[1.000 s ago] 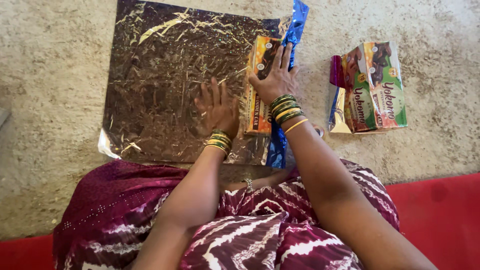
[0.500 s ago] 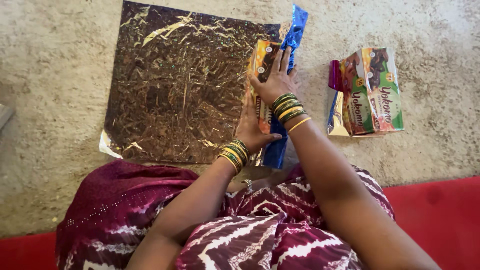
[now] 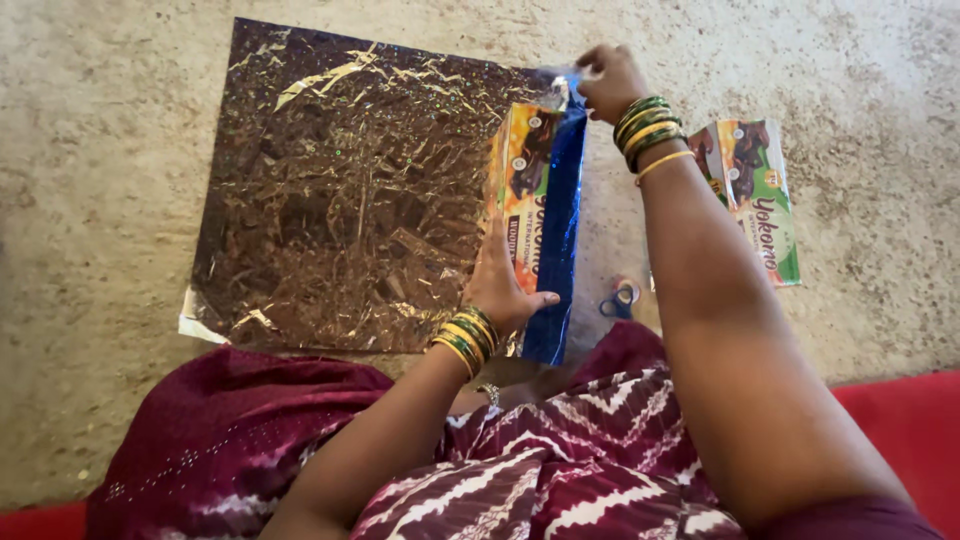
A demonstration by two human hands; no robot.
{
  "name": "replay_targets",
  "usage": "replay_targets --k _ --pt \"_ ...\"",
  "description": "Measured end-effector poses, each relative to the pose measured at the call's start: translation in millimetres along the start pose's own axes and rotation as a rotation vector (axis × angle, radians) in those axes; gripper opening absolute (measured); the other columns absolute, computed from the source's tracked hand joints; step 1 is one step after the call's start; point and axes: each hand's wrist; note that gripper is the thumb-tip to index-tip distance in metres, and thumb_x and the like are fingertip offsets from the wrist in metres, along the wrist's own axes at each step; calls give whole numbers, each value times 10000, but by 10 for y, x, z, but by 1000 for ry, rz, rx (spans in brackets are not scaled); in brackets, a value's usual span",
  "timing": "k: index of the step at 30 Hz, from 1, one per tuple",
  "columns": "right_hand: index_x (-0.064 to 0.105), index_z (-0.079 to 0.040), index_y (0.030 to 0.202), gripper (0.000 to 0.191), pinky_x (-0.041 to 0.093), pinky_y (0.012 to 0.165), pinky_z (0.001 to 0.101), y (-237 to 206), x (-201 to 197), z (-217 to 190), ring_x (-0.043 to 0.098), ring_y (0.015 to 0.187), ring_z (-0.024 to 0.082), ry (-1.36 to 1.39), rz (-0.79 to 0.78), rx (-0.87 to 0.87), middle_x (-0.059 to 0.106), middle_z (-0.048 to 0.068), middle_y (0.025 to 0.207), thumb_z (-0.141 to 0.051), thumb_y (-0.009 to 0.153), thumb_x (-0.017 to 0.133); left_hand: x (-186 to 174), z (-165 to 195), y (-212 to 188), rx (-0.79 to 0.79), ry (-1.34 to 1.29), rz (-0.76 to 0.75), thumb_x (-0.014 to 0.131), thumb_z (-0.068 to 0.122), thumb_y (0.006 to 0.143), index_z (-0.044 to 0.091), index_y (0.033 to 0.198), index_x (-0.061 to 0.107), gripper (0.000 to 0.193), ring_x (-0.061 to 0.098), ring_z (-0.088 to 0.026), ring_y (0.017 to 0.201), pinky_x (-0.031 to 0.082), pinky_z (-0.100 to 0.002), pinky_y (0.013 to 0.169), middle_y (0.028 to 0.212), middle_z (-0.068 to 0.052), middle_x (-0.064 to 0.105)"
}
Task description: The person wraps a rectangular box in blue metallic paper, folds the ends, and secures the package with adhesive tape. The wrapped item is placed on the floor beside other boxes.
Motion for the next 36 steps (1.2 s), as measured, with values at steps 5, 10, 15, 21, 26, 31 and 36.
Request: replay_targets --k 5,10,15,21,26,31,36 --pt "312 -200 1512 716 608 627 494 46 -87 -135 701 793 306 330 -85 385 560 72 1364 -152 881 647 -88 130 -88 -79 -1 -25 986 317 592 -9 1576 15 1421 279 -426 1504 262 -434 1219 1620 -290 228" --pt "682 -50 1289 361 646 678 351 120 -59 -131 731 808 181 214 -231 191 741 143 1093 -98 932 671 -144 229 -131 -154 -6 -95 973 311 609 45 1597 -35 1435 302 -419 1482 305 -441 1186 1623 -274 228" --pt "777 -1 1086 230 613 655 316 133 15 -209 731 722 189 64 33 106 761 157 885 -17 892 655 -162 252 -150 -140 -3 -87 972 310 612 46 1591 -32 1427 315 -424 1477 320 -444 1175 1621 -270 235" --pt "663 -34 1295 371 598 820 347 -1 22 -175 716 973 239 86 49 -204 724 161 1159 -30 924 641 -55 147 -136 -89 -15 -55 975 328 604 19 1593 -16 1434 293 -424 1491 299 -437 1196 1621 -279 230" --pt "533 -47 1476 514 576 967 387 -487 -98 134 666 1220 307 -59 381 -434 670 203 1359 -34 978 657 49 18 -57 -47 -17 -53 974 345 599 -18 1592 -17 1449 253 -403 1516 256 -415 1228 1643 -276 188" --pt "358 -132 1579 537 385 1156 417 -1781 321 330 420 1442 315 454 77 5 400 147 1588 -331 1085 429 200 -90 2 -13 -5 -42 988 376 593 -21 1582 -6 1458 202 -391 1537 224 -410 1247 1653 -266 166" --pt "232 -86 1626 656 134 1279 500 -2277 623 225 112 1597 312 -259 -77 -182 154 132 1722 -384 1063 386 310 -172 119 -59 2 -72 998 393 568 -11 1573 -32 1494 157 -388 1541 199 -412 1238 1661 -257 113"
Point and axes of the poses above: each hand's wrist, its own y-axis towards the middle knuckle, its own x-axis out of the palm, z = x × y
